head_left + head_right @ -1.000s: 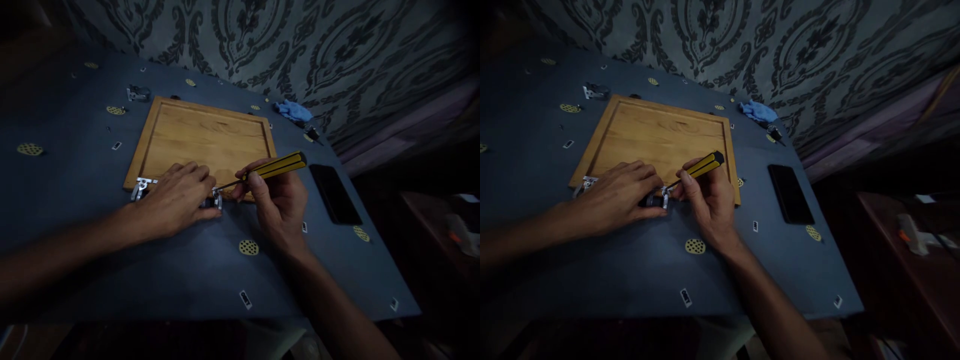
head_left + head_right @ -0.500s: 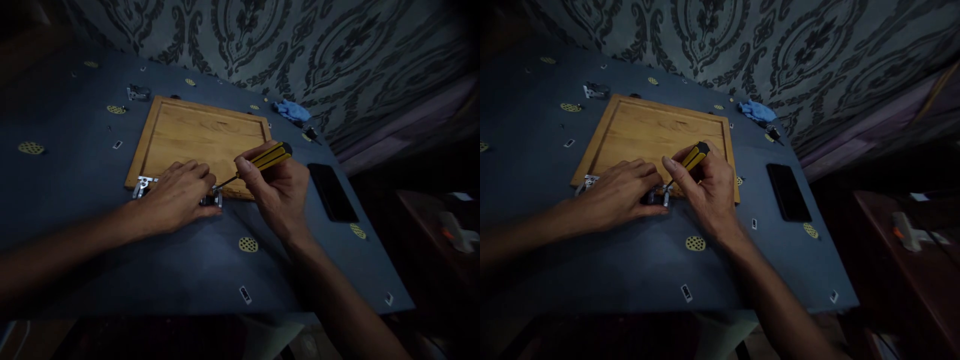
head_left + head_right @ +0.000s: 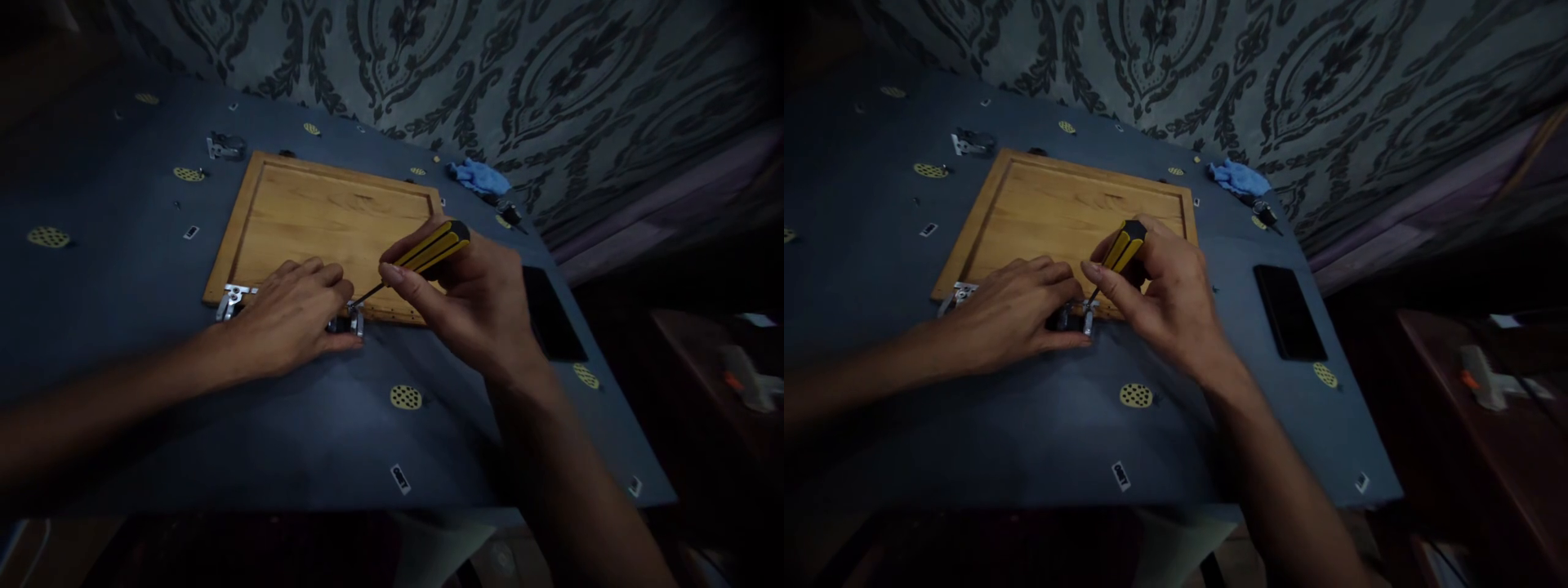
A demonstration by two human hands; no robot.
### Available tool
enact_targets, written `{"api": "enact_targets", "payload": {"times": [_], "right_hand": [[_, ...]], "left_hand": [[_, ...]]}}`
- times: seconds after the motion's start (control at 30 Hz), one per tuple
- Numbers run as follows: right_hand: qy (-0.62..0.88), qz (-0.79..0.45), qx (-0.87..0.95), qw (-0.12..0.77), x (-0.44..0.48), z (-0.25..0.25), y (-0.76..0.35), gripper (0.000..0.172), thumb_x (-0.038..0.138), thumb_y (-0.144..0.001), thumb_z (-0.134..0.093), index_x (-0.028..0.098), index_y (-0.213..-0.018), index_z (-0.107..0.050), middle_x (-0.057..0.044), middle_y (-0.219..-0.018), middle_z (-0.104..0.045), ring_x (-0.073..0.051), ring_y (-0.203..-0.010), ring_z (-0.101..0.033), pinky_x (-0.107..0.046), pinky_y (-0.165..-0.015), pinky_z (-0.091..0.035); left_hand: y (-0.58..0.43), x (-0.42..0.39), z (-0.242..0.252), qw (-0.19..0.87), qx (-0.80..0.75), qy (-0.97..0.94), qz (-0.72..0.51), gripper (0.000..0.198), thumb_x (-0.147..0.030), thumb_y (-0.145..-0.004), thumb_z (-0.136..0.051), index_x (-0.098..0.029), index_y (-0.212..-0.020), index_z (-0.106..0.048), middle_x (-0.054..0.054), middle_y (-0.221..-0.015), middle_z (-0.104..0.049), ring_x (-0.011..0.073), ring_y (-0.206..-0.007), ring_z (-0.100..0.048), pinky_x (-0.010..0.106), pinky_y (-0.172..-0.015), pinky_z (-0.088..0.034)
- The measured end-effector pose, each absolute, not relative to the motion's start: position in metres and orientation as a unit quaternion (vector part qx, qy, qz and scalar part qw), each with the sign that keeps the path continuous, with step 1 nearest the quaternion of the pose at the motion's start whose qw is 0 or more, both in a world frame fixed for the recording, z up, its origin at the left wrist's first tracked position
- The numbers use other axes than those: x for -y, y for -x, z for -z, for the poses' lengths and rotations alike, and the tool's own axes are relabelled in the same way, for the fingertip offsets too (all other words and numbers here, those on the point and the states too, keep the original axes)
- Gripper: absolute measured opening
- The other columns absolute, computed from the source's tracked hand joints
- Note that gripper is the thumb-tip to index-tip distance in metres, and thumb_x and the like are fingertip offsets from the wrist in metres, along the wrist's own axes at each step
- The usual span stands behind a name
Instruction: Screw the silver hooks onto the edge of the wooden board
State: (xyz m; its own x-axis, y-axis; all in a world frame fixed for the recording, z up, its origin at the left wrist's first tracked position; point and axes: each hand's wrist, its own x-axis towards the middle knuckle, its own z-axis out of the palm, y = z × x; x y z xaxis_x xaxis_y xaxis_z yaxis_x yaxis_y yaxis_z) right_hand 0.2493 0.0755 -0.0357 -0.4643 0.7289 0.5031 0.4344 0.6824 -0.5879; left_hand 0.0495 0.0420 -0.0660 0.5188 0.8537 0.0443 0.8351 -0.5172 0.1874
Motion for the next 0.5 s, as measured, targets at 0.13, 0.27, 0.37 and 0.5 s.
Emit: {"api": "enact_targets", "payload": {"times": [0.13,0.27,0.37,0.5], "right_hand": [[0.291,-0.269,0.861,0.319,-0.083,0.018,-0.253,0.030,0.056,-0.087,-0.076,0.027,-0.086,-0.072,-0.002,-0.085,-0.069,-0.020,-0.078,-0.064,-0.036,-0.072,-0.058],[0.275,-0.317,0.862,0.285,-0.087,0.009,-0.257,0.027,0.056,-0.088,-0.075,0.028,-0.089,-0.075,-0.003,-0.089,-0.069,-0.020,-0.080,-0.065,-0.037,-0.074,-0.059],[0.288,-0.332,0.849,0.293,-0.086,0.012,-0.257,0.029,0.056,-0.091,-0.073,0.026,-0.093,-0.075,-0.003,-0.091,-0.068,-0.020,-0.082,-0.065,-0.035,-0.073,-0.058],[0.319,-0.302,0.830,0.344,-0.080,0.024,-0.251,0.031,0.055,-0.088,-0.076,0.024,-0.087,-0.073,-0.002,-0.085,-0.066,-0.019,-0.078,-0.063,-0.033,-0.069,-0.055]], "left_hand": [[-0.049,-0.042,0.069,0.065,-0.483,-0.870,-0.076,0.046,-0.058,-0.091,-0.071,-0.015,-0.107,-0.069,0.009,-0.104,-0.066,0.0311,-0.103,-0.062,0.043,-0.088,-0.049],[-0.049,-0.041,0.069,0.067,-0.484,-0.869,-0.077,0.044,-0.057,-0.090,-0.072,-0.016,-0.105,-0.069,0.010,-0.104,-0.066,0.0314,-0.104,-0.061,0.042,-0.087,-0.049],[-0.049,-0.041,0.067,0.075,-0.484,-0.868,-0.076,0.042,-0.055,-0.091,-0.072,-0.015,-0.104,-0.069,0.010,-0.105,-0.066,0.0312,-0.105,-0.061,0.042,-0.089,-0.049],[-0.050,-0.041,0.065,0.083,-0.488,-0.866,-0.072,0.043,-0.052,-0.091,-0.073,-0.014,-0.111,-0.069,0.012,-0.112,-0.066,0.0322,-0.110,-0.061,0.045,-0.093,-0.049]]}}
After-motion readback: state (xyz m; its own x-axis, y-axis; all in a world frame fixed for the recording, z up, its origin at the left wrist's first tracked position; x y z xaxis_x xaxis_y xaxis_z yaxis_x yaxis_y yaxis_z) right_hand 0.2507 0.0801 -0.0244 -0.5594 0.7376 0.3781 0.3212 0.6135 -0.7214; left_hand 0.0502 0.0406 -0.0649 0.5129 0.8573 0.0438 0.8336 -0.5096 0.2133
